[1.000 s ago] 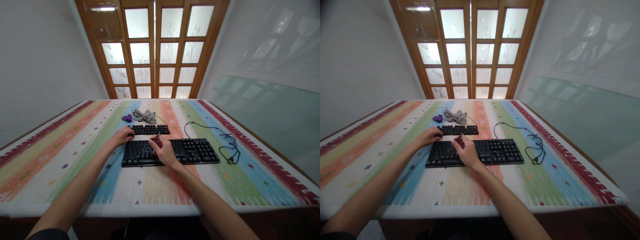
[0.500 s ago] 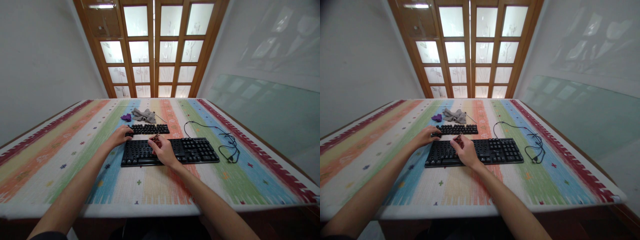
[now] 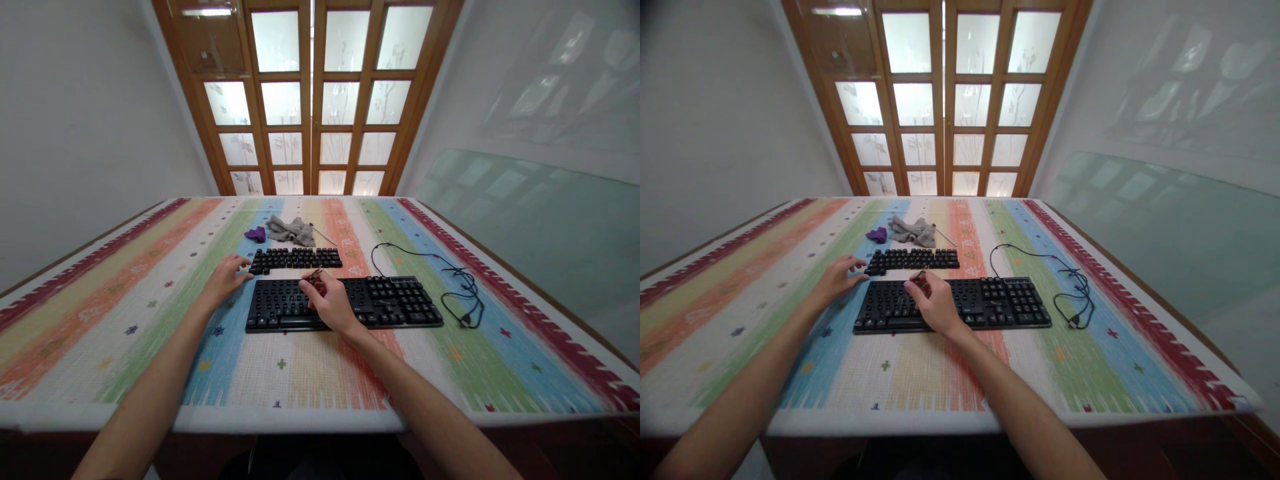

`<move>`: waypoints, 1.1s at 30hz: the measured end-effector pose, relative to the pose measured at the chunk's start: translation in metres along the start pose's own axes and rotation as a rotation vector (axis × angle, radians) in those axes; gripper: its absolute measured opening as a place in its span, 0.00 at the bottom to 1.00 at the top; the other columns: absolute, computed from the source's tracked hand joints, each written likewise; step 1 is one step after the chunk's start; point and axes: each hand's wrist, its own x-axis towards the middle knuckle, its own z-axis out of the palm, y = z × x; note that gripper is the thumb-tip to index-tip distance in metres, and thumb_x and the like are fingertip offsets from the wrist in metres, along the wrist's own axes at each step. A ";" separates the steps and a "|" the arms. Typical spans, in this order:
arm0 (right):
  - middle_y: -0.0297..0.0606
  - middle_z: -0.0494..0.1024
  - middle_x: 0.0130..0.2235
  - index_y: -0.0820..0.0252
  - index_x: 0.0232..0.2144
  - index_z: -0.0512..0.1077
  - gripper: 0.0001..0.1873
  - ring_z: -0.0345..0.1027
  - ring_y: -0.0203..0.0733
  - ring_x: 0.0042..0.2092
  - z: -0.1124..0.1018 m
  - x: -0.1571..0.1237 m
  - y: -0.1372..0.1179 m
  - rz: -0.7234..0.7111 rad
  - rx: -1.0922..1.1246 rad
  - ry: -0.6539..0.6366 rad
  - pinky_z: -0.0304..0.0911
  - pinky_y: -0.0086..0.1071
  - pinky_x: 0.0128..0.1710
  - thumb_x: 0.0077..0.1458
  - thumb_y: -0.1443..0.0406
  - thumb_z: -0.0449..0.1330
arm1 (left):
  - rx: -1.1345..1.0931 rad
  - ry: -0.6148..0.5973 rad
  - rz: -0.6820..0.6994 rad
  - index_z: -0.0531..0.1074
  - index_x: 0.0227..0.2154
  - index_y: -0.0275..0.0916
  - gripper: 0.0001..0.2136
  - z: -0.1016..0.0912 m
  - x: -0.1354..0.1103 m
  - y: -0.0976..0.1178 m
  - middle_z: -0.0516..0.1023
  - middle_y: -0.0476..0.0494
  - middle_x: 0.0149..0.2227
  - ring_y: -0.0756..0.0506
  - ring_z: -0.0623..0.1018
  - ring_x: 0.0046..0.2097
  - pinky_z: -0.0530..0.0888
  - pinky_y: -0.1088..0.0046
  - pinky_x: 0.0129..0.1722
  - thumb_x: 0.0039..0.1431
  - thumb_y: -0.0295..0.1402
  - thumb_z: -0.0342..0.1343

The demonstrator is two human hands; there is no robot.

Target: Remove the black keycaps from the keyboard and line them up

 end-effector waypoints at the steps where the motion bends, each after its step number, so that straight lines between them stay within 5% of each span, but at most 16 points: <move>1: 0.34 0.75 0.29 0.60 0.36 0.71 0.14 0.67 0.32 0.22 0.000 0.000 0.000 0.000 -0.002 0.002 0.62 0.27 0.23 0.59 0.54 0.59 | -0.013 0.003 -0.014 0.76 0.37 0.39 0.10 0.001 0.000 0.000 0.75 0.45 0.35 0.43 0.75 0.38 0.72 0.65 0.44 0.51 0.34 0.62; 33: 0.34 0.73 0.29 0.59 0.36 0.70 0.13 0.67 0.32 0.22 0.007 -0.002 0.001 0.017 0.008 -0.039 0.62 0.27 0.22 0.59 0.55 0.60 | -0.155 0.056 -0.050 0.78 0.29 0.38 0.04 0.008 -0.003 0.008 0.76 0.45 0.32 0.45 0.76 0.33 0.73 0.66 0.40 0.51 0.31 0.60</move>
